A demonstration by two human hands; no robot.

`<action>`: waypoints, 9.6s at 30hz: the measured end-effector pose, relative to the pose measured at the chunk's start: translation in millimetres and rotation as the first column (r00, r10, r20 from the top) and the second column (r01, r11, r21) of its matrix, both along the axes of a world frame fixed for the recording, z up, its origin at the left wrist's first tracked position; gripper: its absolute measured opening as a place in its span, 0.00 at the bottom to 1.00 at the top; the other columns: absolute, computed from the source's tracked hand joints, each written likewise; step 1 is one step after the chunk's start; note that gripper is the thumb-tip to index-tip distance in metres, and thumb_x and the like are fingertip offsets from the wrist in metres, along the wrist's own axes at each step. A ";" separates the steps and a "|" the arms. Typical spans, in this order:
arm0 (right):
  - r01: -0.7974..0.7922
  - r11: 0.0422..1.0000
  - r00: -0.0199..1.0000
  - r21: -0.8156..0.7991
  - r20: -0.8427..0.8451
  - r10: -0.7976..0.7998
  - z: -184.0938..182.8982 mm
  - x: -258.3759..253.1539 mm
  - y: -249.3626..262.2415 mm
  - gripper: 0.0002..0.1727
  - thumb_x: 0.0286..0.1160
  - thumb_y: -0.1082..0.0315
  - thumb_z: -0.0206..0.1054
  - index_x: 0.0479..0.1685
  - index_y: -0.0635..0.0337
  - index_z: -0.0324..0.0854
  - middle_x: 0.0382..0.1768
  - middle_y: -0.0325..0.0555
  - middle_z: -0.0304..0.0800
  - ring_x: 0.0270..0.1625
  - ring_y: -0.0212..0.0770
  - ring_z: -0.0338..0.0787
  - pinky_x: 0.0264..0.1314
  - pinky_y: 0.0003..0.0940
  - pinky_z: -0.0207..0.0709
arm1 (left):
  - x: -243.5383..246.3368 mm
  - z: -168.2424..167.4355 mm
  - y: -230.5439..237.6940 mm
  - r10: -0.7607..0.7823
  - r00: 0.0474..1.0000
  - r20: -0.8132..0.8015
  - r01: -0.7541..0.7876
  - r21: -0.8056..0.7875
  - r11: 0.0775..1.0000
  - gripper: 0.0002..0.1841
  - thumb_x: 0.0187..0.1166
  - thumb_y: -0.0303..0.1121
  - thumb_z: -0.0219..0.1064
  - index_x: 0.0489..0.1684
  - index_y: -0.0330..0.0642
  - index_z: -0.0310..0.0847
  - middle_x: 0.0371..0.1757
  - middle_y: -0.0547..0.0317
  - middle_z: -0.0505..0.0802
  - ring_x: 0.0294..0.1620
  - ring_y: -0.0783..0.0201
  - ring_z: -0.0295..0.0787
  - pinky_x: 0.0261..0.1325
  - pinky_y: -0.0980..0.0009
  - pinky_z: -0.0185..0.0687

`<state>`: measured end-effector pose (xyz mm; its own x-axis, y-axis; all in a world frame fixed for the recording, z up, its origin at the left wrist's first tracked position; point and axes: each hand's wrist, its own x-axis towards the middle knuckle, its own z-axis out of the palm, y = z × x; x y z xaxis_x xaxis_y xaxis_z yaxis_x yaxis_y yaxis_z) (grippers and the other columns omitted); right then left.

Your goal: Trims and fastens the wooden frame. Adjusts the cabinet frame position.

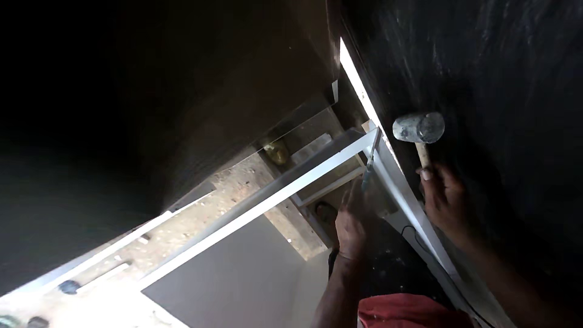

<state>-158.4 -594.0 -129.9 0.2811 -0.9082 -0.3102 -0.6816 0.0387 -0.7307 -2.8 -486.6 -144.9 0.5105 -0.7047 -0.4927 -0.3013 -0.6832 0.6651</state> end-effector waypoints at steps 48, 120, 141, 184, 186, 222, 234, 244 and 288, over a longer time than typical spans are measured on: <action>0.032 0.990 0.996 0.140 -0.086 -0.020 1.9 -27.8 10.0 0.25 0.93 0.50 0.51 0.63 0.64 0.79 0.27 0.39 0.77 0.20 0.30 0.75 0.22 0.30 0.76 | 6.4 14.4 1.3 -0.047 0.997 -0.062 0.051 0.076 0.996 0.22 0.90 0.44 0.58 0.81 0.51 0.77 0.59 0.53 0.92 0.44 0.58 0.91 0.44 0.53 0.90; -0.039 0.997 0.995 0.060 0.093 0.033 20.3 -8.4 -12.3 0.25 0.91 0.52 0.54 0.54 0.68 0.83 0.33 0.38 0.84 0.31 0.17 0.80 0.35 0.15 0.79 | 0.1 19.3 -5.9 -0.011 0.998 0.062 0.010 0.013 1.000 0.22 0.87 0.43 0.57 0.71 0.40 0.85 0.47 0.54 0.94 0.37 0.67 0.91 0.40 0.66 0.90; -0.327 0.917 0.943 -0.228 -0.019 0.332 38.4 11.9 -28.8 0.27 0.95 0.51 0.47 0.55 0.68 0.82 0.32 0.47 0.85 0.33 0.29 0.83 0.39 0.26 0.82 | 4.9 27.3 -10.9 -0.010 1.000 -0.007 0.010 0.062 0.998 0.21 0.89 0.44 0.57 0.71 0.45 0.85 0.46 0.55 0.93 0.36 0.62 0.91 0.37 0.59 0.90; -0.329 0.910 0.944 -0.253 -0.117 0.309 18.9 0.8 -20.6 0.23 0.92 0.55 0.51 0.56 0.67 0.83 0.28 0.47 0.85 0.26 0.34 0.83 0.29 0.34 0.81 | 9.3 5.0 2.1 -0.057 0.998 -0.012 0.058 0.022 0.998 0.21 0.89 0.43 0.58 0.77 0.51 0.80 0.54 0.54 0.93 0.43 0.56 0.93 0.43 0.51 0.91; -0.301 0.902 0.954 -0.309 -0.098 0.285 26.2 1.5 -17.3 0.25 0.94 0.54 0.49 0.61 0.69 0.79 0.30 0.49 0.83 0.28 0.34 0.83 0.31 0.32 0.82 | 10.9 2.0 4.6 -0.069 0.997 -0.026 0.069 0.011 0.998 0.21 0.90 0.44 0.57 0.78 0.52 0.79 0.58 0.54 0.93 0.44 0.56 0.93 0.44 0.50 0.91; 0.324 0.887 0.860 0.329 0.288 -0.420 29.6 -26.8 34.3 0.17 0.95 0.59 0.42 0.55 0.48 0.79 0.17 0.19 0.71 0.13 0.18 0.68 0.15 0.14 0.67 | -55.9 101.8 21.8 -0.042 0.920 -0.391 -0.001 -0.110 0.994 0.25 0.81 0.49 0.70 0.68 0.42 0.77 0.43 0.57 0.89 0.32 0.63 0.86 0.34 0.60 0.89; -0.350 0.882 0.923 0.315 0.278 0.267 43.5 -27.9 122.9 0.23 0.87 0.53 0.60 0.58 0.66 0.83 0.42 0.39 0.91 0.44 0.20 0.88 0.50 0.20 0.85 | -51.6 61.0 81.8 0.305 0.494 -0.815 -0.610 -0.075 0.789 0.28 0.66 0.24 0.81 0.65 0.29 0.74 0.47 0.45 0.94 0.46 0.55 0.95 0.52 0.59 0.94; -0.196 0.978 0.978 0.076 0.086 0.189 4.8 56.0 -45.7 0.19 0.86 0.63 0.61 0.67 0.65 0.81 0.55 0.50 0.91 0.47 0.35 0.92 0.51 0.36 0.88 | -18.0 34.2 139.6 0.633 0.472 -0.614 -0.840 -0.095 0.534 0.11 0.72 0.15 0.66 0.46 0.38 0.76 0.33 0.61 0.91 0.32 0.68 0.90 0.39 0.70 0.91; -0.118 0.960 0.993 0.254 0.002 0.122 -22.1 2.3 -54.7 0.23 0.87 0.67 0.58 0.79 0.57 0.75 0.61 0.53 0.90 0.56 0.43 0.94 0.61 0.45 0.89 | -23.6 43.6 104.2 0.091 0.691 -0.717 -0.392 -0.266 0.881 0.22 0.74 0.25 0.75 0.63 0.26 0.74 0.46 0.51 0.93 0.42 0.63 0.91 0.48 0.65 0.92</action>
